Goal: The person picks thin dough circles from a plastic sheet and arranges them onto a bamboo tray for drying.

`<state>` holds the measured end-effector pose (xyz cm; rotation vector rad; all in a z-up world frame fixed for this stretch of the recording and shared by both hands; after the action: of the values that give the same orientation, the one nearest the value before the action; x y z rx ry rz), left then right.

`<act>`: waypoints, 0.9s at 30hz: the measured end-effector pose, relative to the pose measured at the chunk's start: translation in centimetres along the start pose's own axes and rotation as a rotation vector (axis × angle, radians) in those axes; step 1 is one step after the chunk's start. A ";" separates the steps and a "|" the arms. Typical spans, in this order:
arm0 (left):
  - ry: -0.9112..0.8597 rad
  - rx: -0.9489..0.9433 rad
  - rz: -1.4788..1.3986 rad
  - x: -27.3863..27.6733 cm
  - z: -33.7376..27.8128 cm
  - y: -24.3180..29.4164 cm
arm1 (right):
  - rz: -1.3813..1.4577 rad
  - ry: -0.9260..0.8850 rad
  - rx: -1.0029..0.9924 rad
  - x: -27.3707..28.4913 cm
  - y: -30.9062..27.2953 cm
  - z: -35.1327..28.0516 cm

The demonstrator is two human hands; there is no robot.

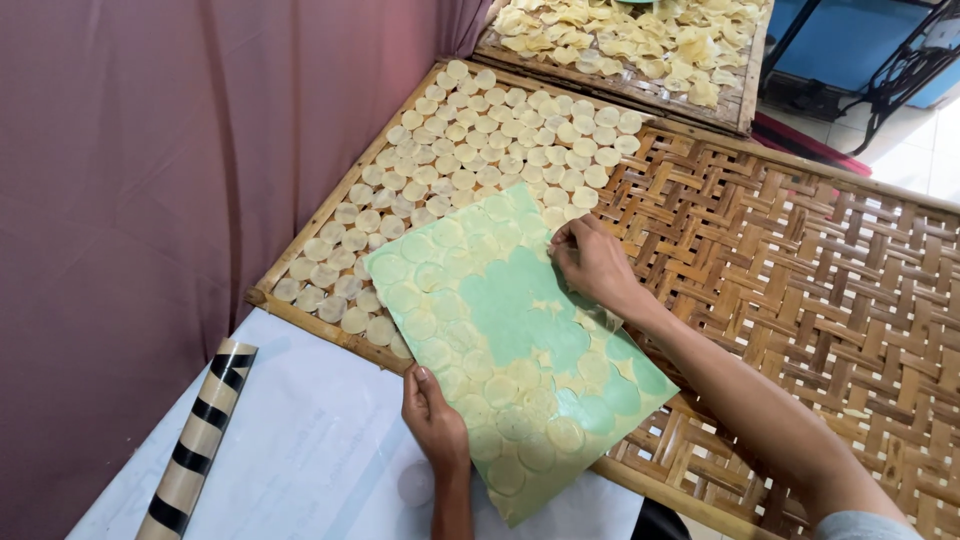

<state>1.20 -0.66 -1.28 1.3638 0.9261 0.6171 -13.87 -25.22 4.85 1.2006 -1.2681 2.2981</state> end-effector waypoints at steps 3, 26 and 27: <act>-0.008 -0.015 -0.024 0.0 -0.1 0.0 | 0.079 -0.015 -0.026 -0.2 0.4 -0.4; -0.010 -0.016 0.092 -0.4 -0.6 1.6 | 0.004 0.321 -0.024 4.4 21.4 8.9; 0.012 -0.008 0.119 -0.2 -0.5 0.9 | -0.019 0.360 -0.064 4.7 21.7 9.7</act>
<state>0.79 -0.40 -0.30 1.4173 0.8557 0.7198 -23.76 -46.36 -1.49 0.7293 -1.1783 2.3054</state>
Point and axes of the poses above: each hand's wrist, its own z-axis towards the middle knuckle, its own x-axis out of the back of the hand, y = z × x, the point moved 1 cm from there along z, towards the middle knuckle, and after that the axes turned 3 degrees about x, right-handed, at the moved point
